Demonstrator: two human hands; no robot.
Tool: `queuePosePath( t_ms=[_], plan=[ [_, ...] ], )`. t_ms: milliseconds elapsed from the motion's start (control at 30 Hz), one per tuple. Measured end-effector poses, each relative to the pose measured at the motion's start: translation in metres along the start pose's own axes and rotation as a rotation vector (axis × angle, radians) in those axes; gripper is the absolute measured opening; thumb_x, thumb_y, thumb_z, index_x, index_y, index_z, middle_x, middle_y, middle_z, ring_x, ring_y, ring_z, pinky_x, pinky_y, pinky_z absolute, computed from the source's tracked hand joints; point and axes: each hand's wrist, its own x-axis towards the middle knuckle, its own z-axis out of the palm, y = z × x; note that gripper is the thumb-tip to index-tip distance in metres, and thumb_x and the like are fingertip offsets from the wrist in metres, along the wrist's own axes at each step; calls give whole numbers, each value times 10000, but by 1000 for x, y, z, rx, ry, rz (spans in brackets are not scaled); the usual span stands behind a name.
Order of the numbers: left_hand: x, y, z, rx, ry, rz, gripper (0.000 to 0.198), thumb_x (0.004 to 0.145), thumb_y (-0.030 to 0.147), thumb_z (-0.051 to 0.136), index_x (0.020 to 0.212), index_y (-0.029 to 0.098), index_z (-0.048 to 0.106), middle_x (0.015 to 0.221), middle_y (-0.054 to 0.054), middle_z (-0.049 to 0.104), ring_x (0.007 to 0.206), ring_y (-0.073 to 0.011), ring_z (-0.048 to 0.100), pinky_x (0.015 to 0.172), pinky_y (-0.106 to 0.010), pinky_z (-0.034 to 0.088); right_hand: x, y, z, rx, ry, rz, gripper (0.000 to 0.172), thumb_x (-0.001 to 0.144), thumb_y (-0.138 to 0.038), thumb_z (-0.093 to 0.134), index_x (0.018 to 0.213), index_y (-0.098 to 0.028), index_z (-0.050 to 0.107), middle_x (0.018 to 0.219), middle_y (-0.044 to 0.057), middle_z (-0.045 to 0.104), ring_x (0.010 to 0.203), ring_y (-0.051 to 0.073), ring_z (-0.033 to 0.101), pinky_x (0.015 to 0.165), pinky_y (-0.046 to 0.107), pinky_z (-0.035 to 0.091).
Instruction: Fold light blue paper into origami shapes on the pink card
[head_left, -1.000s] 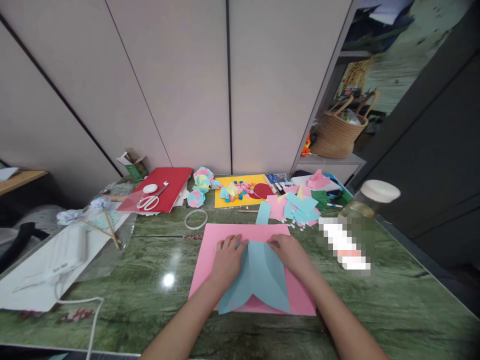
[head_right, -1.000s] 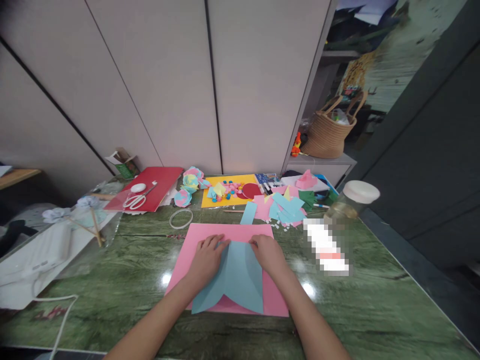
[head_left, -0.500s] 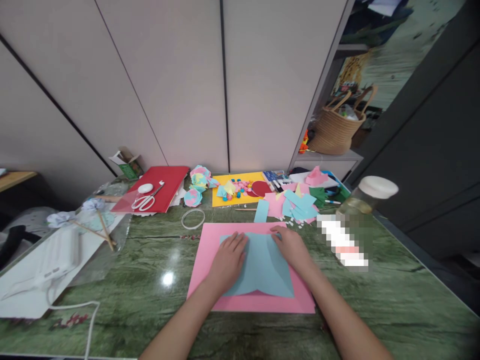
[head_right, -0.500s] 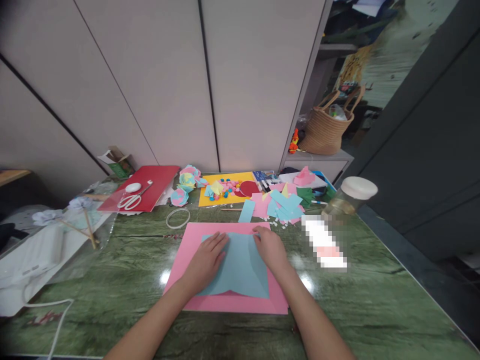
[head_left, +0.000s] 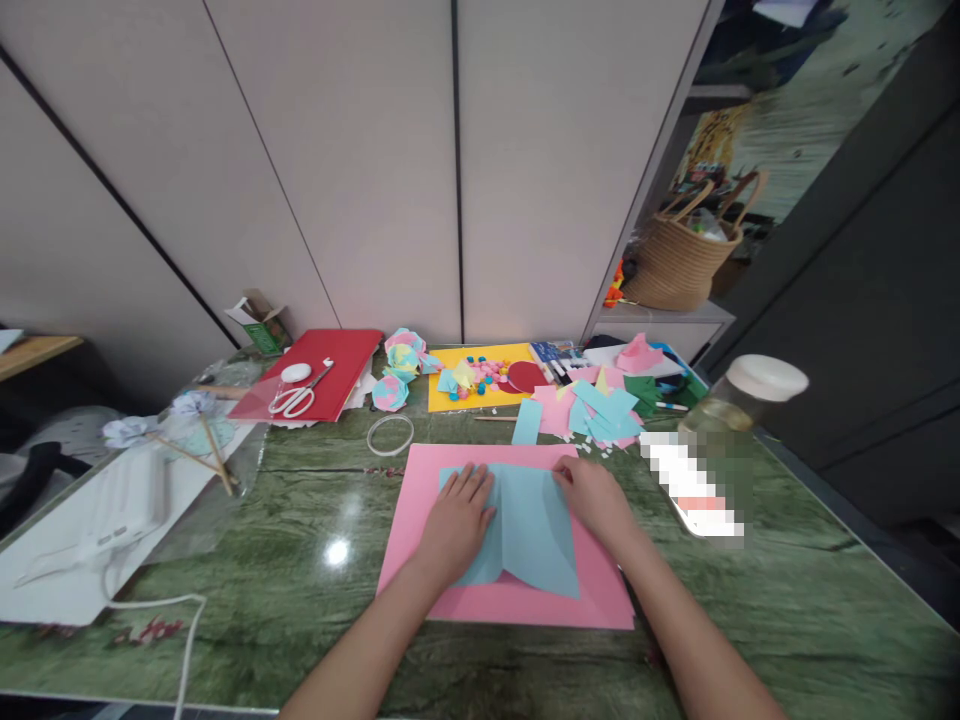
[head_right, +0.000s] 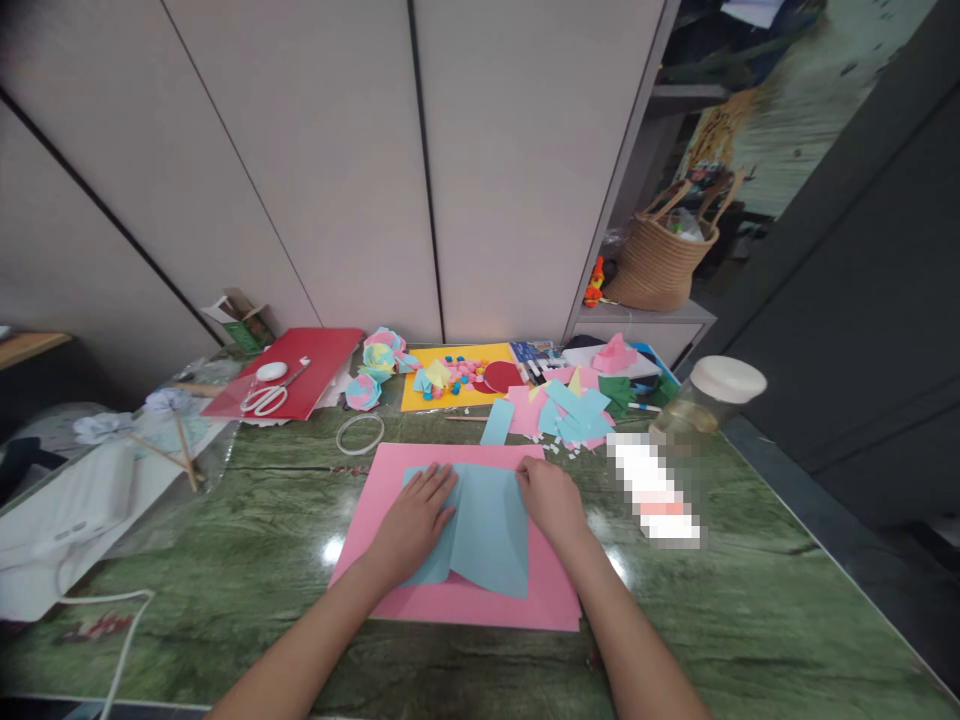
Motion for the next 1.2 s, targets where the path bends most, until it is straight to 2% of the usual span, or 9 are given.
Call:
queuePosePath(
  t_ms=[500,667,767,967,1200],
  plan=[
    [-1,0,-1,-15,16,-18,443,897,295,373,1322,169,362,1397,-74,349,1303,-222,269,1054,-420,282,-1,7,-6,-20,-26,43,137,797,-250,470,771,-181,586,769,81,642,744,197,601,567,247,311],
    [1,-2,-3,-8,47,-52,399,890,279,386,1266,157,438,1361,-96,402,1282,-226,313,1042,-417,298,1,8,-8,50,-2,16,210,859,-318,390,845,-187,554,768,44,628,735,166,588,573,228,311],
    [1,-3,-5,4,41,-69,376,891,265,381,1242,163,468,1345,-84,427,1275,-224,324,1051,-421,277,1,6,-7,67,-16,1,220,858,-349,401,816,-185,542,722,33,618,679,156,574,551,225,293],
    [-1,-4,-7,29,-1,-84,522,881,425,365,1334,168,346,1412,-90,315,1314,-256,233,1063,-475,219,0,6,-3,39,-68,-11,248,847,-363,430,711,-180,526,673,36,605,652,154,561,545,227,265],
    [-2,-3,-8,59,-23,-107,548,882,457,330,1350,172,319,1429,-84,278,1327,-252,198,1072,-461,196,1,7,-2,-37,-114,5,244,848,-356,432,698,-186,524,690,37,612,684,163,571,553,232,264]
  ],
)
